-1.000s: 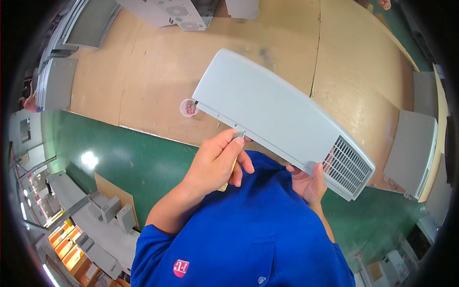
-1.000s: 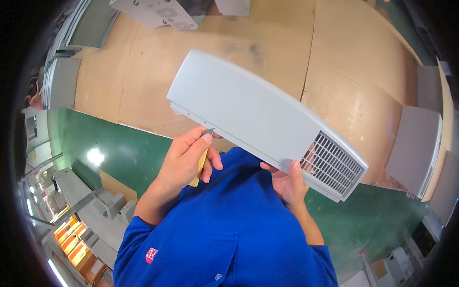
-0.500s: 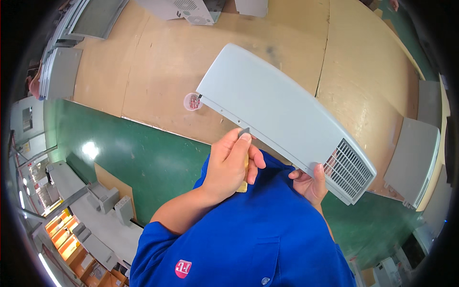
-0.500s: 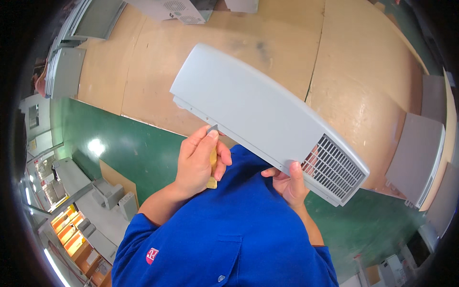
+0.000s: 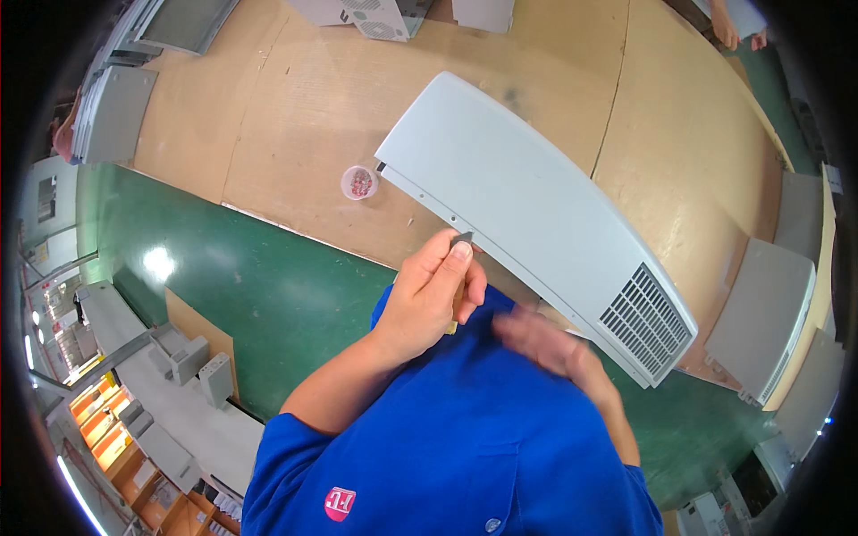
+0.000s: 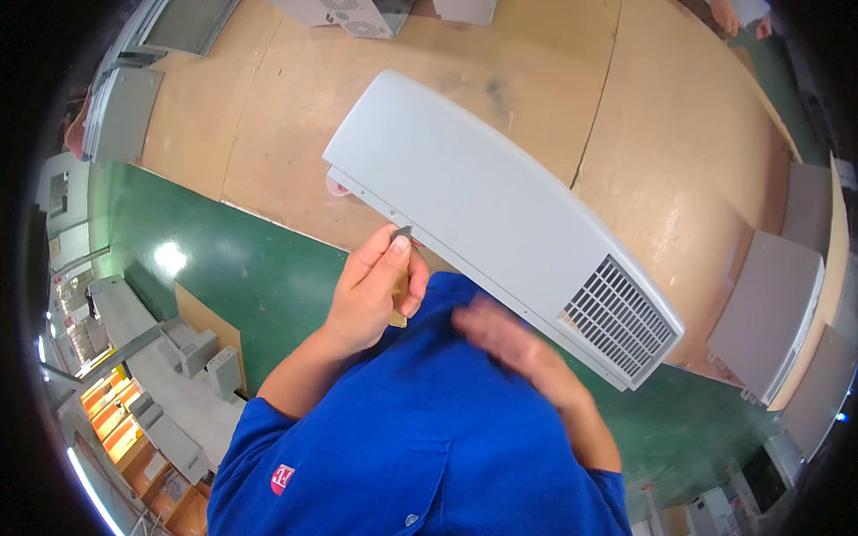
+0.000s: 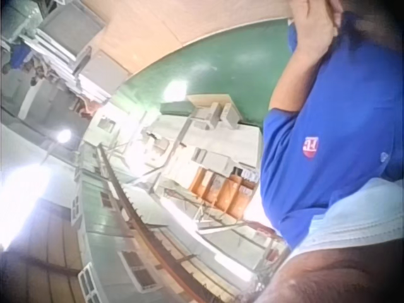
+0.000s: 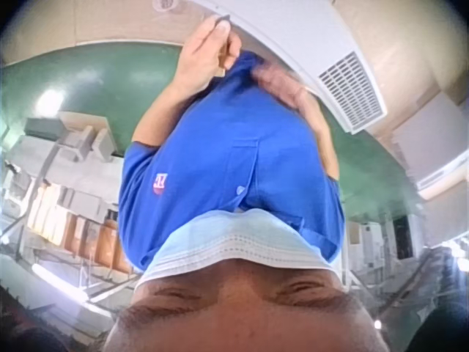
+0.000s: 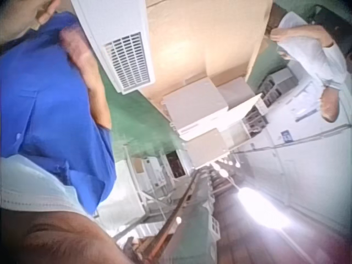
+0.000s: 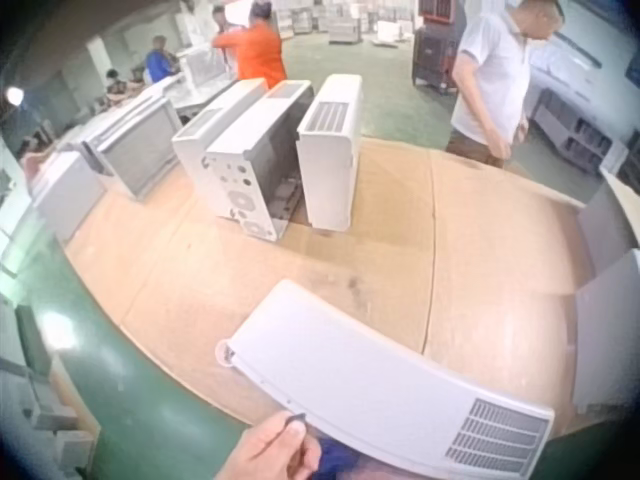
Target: The person deburrs metal appliance casings by hand, using a deburring tool to remove sharp edges and burrs.
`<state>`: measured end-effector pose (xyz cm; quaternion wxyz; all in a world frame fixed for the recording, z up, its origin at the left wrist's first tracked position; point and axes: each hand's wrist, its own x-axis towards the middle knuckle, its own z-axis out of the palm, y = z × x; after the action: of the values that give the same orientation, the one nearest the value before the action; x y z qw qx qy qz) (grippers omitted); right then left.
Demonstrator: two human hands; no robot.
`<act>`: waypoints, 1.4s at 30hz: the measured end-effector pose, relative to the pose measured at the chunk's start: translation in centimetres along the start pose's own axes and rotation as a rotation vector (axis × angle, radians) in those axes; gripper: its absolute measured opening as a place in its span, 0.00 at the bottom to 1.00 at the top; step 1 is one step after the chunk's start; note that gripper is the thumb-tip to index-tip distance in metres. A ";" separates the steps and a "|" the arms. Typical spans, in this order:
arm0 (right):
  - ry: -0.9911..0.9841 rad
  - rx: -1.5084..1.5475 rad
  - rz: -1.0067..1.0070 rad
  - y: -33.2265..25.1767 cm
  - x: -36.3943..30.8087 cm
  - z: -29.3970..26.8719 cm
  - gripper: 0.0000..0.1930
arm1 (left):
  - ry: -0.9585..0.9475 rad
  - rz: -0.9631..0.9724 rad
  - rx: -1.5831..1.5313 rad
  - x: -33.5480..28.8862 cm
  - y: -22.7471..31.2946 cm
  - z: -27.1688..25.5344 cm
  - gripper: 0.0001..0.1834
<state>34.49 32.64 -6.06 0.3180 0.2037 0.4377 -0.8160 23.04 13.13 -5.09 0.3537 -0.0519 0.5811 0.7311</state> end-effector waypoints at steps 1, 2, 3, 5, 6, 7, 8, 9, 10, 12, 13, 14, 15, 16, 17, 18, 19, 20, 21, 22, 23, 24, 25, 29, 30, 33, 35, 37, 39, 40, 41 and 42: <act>-0.253 -0.282 -0.065 -2.2 -1.4 -0.7 0.19 | 0.002 0.007 -0.006 0.0 0.1 -0.2 0.13; -0.509 -0.555 -0.133 -4.6 -2.7 -1.4 0.19 | 0.005 -0.002 -0.022 0.0 0.2 -0.1 0.13; -0.500 -0.554 -0.133 -6.8 -3.9 -1.4 0.19 | -0.003 -0.018 -0.041 -0.2 0.3 0.1 0.13; -0.343 -0.920 -0.634 -10.9 -4.5 -1.0 0.19 | -0.008 -0.033 -0.041 -0.3 0.6 0.1 0.13; -0.091 -1.280 -0.771 -12.7 -2.7 -1.0 0.18 | 0.012 -0.039 -0.032 0.2 0.7 0.3 0.13; 0.193 -1.633 -0.883 -14.7 -0.4 -0.5 0.18 | 0.009 -0.034 -0.030 0.6 1.1 0.7 0.13; 0.309 -1.604 -0.868 -15.6 2.3 -0.7 0.18 | 0.025 -0.041 -0.062 0.7 1.2 0.8 0.12; 0.443 -1.573 -0.844 -16.0 4.3 -0.8 0.18 | 0.023 -0.052 -0.092 0.8 1.3 1.0 0.12; 0.354 -1.518 -0.689 -16.5 6.0 -0.6 0.20 | 0.020 -0.048 -0.089 0.8 1.3 0.9 0.12; 0.255 -1.560 -0.409 -17.5 8.3 -0.8 0.21 | 0.028 -0.051 -0.087 0.8 1.1 0.9 0.12; 0.224 -1.658 -0.278 -17.9 9.5 -1.0 0.19 | 0.032 -0.045 -0.092 0.7 0.9 0.6 0.12; 0.226 -1.663 -0.278 -18.3 10.5 -2.1 0.19 | 0.023 -0.036 -0.091 0.5 0.7 0.5 0.12; 0.374 -1.200 -0.172 -18.6 11.5 -3.7 0.19 | 0.014 -0.029 -0.089 0.4 0.5 0.5 0.12; 0.488 -0.733 -0.069 -18.8 12.2 -4.2 0.18 | 0.019 -0.025 -0.095 0.3 0.5 0.5 0.12; 0.483 -0.740 -0.067 -18.3 12.5 -4.5 0.18 | 0.027 -0.019 -0.087 0.2 0.5 0.6 0.12; 0.503 -0.704 -0.209 -17.8 12.4 -4.6 0.17 | 0.035 -0.013 -0.079 0.1 0.5 0.6 0.12; 0.510 -0.664 -0.346 -17.2 12.4 -4.2 0.17 | 0.051 -0.012 -0.084 0.0 0.4 0.6 0.12; 0.494 -0.669 -0.341 -16.9 12.3 -3.6 0.17 | 0.077 -0.009 -0.075 0.0 0.1 0.6 0.14; 0.454 -0.692 -0.347 -16.6 12.2 -2.9 0.18 | 0.102 -0.006 -0.066 -0.1 0.0 0.7 0.16; 0.422 -0.712 -0.356 -16.3 12.1 -2.4 0.18 | 0.111 -0.006 -0.066 -0.1 0.0 0.9 0.16; 0.414 -0.712 -0.354 -16.0 12.0 -2.2 0.18 | 0.174 -0.037 -0.008 -0.1 0.2 1.2 0.18; 0.366 -0.843 -0.365 -15.7 11.9 -2.0 0.18 | 0.236 -0.068 0.051 0.0 0.2 1.3 0.21; 0.316 -0.974 -0.376 -15.5 11.8 -1.9 0.18 | 0.243 -0.068 0.050 0.1 0.1 1.4 0.21; 0.317 -0.955 -0.350 -15.7 11.4 -1.6 0.19 | 0.316 0.004 0.143 0.5 -0.3 2.0 0.25; 0.329 -0.953 -0.373 -15.5 11.4 -1.7 0.18 | 0.345 0.028 0.141 0.6 -0.4 2.2 0.25; 0.271 -1.063 -0.542 -15.3 11.1 -1.3 0.17 | 0.334 0.261 0.133 1.3 -3.0 1.5 0.24; 0.200 -1.175 -0.689 -15.7 10.8 -0.6 0.17 | 0.317 0.311 0.075 1.9 -3.9 1.2 0.24; -0.143 -1.535 -0.982 -16.0 11.1 0.6 0.18 | 0.301 0.358 0.018 2.4 -4.4 1.0 0.24; -0.219 -1.635 -0.969 -15.8 12.3 1.3 0.21 | 0.272 0.402 -0.005 2.6 -4.6 0.6 0.24; -0.295 -1.732 -0.959 -15.8 12.8 1.3 0.24 | 0.275 0.407 -0.005 2.5 -4.5 0.6 0.24; -0.299 -1.733 -0.962 -15.6 13.4 1.3 0.24 | 0.266 0.429 0.023 2.4 -4.5 0.6 0.23; -0.102 -1.595 -0.820 -15.3 14.1 1.2 0.27 | 0.257 0.450 0.052 2.3 -4.4 0.5 0.23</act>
<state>13.65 33.22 -5.10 0.0677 -0.2863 0.8981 -0.3269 24.08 14.97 -9.65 0.1066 -0.0045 0.6367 0.7637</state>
